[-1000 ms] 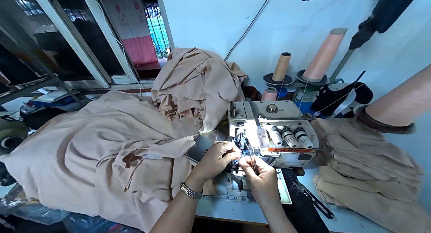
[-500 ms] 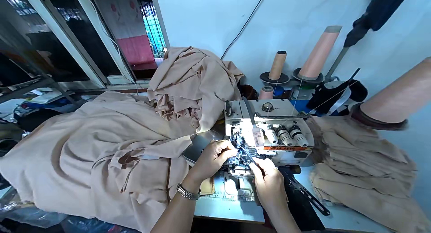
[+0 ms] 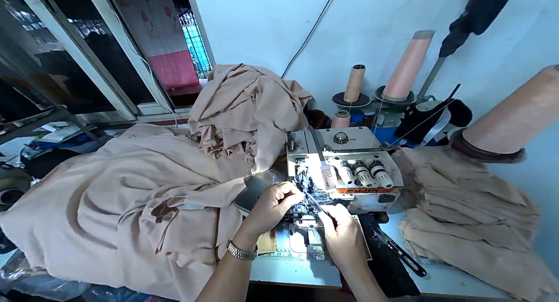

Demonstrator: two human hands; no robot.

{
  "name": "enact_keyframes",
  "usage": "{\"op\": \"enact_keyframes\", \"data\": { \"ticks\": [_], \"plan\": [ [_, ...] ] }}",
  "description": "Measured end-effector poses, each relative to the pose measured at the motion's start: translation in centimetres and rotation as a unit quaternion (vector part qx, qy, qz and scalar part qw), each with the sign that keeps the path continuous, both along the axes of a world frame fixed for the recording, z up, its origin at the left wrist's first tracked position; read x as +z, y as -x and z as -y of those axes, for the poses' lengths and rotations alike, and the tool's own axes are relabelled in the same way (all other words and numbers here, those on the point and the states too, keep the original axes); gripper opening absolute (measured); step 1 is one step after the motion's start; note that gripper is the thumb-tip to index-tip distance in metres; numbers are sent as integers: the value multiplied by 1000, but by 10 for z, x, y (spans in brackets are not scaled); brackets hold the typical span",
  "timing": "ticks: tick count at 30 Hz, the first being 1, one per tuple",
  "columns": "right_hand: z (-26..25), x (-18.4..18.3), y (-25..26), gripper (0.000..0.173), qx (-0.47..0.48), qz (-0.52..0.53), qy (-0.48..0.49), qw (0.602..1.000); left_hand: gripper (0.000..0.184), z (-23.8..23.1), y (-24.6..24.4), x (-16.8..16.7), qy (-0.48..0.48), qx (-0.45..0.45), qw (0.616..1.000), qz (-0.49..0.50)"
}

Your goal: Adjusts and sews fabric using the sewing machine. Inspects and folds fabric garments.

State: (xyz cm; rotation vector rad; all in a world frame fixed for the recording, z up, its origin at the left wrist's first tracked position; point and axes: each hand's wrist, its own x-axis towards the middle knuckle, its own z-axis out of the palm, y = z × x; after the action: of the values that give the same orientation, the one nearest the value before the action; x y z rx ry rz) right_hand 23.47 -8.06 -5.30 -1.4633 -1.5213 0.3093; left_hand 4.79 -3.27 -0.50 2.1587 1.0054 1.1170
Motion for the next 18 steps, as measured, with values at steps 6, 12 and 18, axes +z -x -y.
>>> {"op": "enact_keyframes", "data": {
  "ticks": [6,12,18],
  "plan": [
    [8,0,-4,20,-16,20,20,999,15,-1,1,-1,11,-13,1000,13],
    [-1,0,-4,17,-3,32,7,999,14,1,0,1,25,-16,999,29],
    [5,-1,-6,17,-2,50,42,998,14,1,-1,1,25,-16,999,30]
  ]
}}
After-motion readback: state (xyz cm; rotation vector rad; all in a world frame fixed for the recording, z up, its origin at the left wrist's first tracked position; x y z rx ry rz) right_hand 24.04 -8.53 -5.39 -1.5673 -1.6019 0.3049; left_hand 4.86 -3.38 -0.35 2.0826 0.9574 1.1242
